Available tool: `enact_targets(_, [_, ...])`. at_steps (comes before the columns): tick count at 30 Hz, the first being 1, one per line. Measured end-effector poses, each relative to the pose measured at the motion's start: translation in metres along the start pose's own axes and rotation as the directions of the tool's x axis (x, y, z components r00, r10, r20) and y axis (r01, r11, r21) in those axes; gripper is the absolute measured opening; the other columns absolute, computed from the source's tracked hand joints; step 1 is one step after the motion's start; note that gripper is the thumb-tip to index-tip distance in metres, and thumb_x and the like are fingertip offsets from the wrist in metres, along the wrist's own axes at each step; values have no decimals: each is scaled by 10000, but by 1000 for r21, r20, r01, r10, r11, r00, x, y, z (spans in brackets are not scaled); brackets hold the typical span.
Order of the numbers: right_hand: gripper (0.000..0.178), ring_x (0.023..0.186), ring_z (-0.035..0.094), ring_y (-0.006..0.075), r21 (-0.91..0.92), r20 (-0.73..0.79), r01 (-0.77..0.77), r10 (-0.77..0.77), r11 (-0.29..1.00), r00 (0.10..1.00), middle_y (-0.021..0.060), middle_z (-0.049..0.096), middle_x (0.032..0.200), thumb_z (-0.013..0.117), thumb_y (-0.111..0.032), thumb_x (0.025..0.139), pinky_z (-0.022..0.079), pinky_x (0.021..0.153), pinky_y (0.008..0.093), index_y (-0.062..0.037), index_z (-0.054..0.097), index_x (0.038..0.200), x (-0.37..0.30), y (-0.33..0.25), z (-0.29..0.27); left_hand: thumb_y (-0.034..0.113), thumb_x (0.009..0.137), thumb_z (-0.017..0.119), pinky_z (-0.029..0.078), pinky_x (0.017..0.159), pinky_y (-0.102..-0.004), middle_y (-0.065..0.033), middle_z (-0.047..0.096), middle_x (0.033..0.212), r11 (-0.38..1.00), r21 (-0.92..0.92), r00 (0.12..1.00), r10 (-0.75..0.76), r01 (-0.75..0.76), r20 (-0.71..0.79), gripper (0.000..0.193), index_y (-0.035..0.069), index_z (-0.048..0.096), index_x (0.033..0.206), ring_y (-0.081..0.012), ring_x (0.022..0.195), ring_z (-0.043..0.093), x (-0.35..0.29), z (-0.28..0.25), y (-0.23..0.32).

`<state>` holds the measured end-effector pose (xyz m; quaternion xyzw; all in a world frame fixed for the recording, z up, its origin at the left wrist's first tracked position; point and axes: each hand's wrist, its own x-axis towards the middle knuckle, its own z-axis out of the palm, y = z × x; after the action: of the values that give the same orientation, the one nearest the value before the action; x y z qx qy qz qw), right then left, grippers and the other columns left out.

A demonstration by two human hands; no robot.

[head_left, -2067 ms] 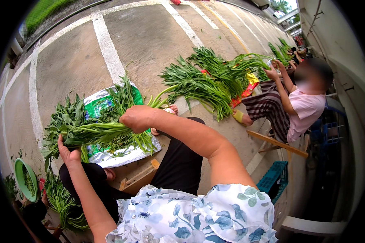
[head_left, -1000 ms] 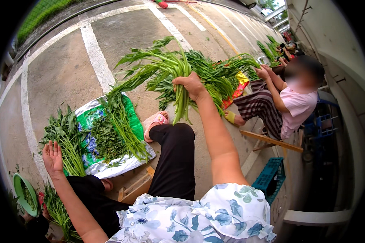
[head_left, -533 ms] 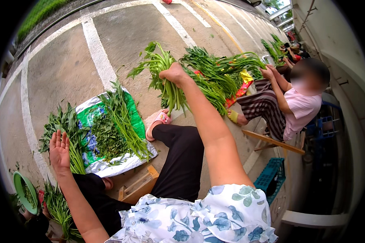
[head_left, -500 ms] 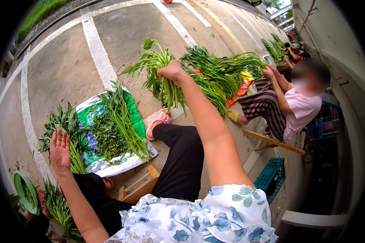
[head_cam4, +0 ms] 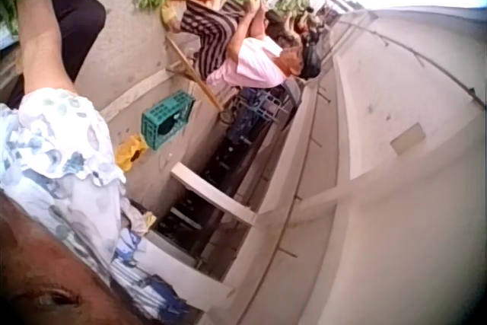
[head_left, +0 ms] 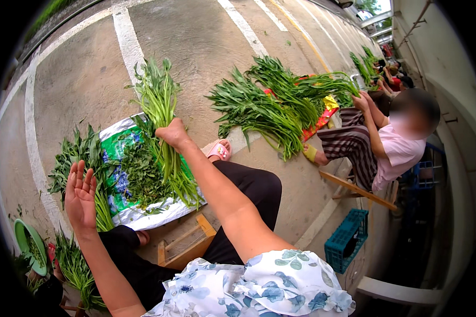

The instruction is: The person picks leaves from bunches of greens by hand while seated outdoors. They strip the leaves from the stalks, placing the leaves on a central plastic sheet and grouping the empty stalks together.

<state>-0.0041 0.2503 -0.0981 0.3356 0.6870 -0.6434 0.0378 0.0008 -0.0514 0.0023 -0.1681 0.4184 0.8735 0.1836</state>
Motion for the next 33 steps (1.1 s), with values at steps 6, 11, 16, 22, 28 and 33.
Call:
enact_targets(6, [361,914,606,324,-565,23,-314,394,763,919,217,612,990,664,-142,617,492,773,355,30,612,931,-29,149,47,99,874,490,441,826,-282,-75,597,1064,783,557,956,166,-276,240,476,86,349,1329,-140,860,577,-35,71,-14])
enact_targets(11, [354,943,594,338,-685,22,-261,378,680,925,217,604,1020,655,-146,636,487,798,361,26,607,942,-31,143,26,53,711,660,463,765,-332,-106,622,996,409,416,343,-242,-812,908,487,25,508,1173,-231,872,604,-82,127,-31])
enact_targets(16, [303,912,604,340,-701,67,-140,260,700,963,257,603,981,637,-139,638,492,785,370,60,615,867,-13,81,-7,122,721,670,442,761,-401,-128,585,994,-18,791,755,-312,-611,576,468,73,503,1155,-311,897,556,-59,59,-56])
enact_targets(22, [328,895,597,370,-601,69,54,-15,798,997,271,606,923,604,-122,610,486,780,383,63,596,881,-2,-7,-32,115,718,665,422,767,-416,-152,569,960,17,803,796,-120,-596,593,458,56,493,1138,-347,897,530,-47,56,-47])
enact_targets(28, [362,883,597,374,-422,-18,115,-135,899,991,255,612,916,595,-135,616,479,793,393,46,594,928,-35,9,-12,116,725,654,422,763,-413,-159,570,955,-113,786,784,-248,-607,570,438,50,493,1128,-347,891,533,-49,52,-47])
enact_targets(33, [337,870,620,332,-526,-8,-207,239,825,971,232,628,910,640,-175,607,492,773,361,33,631,872,-32,143,22,132,729,649,429,762,-410,-164,572,963,-115,779,780,-221,-617,585,432,42,495,1122,-341,886,538,-44,45,-50])
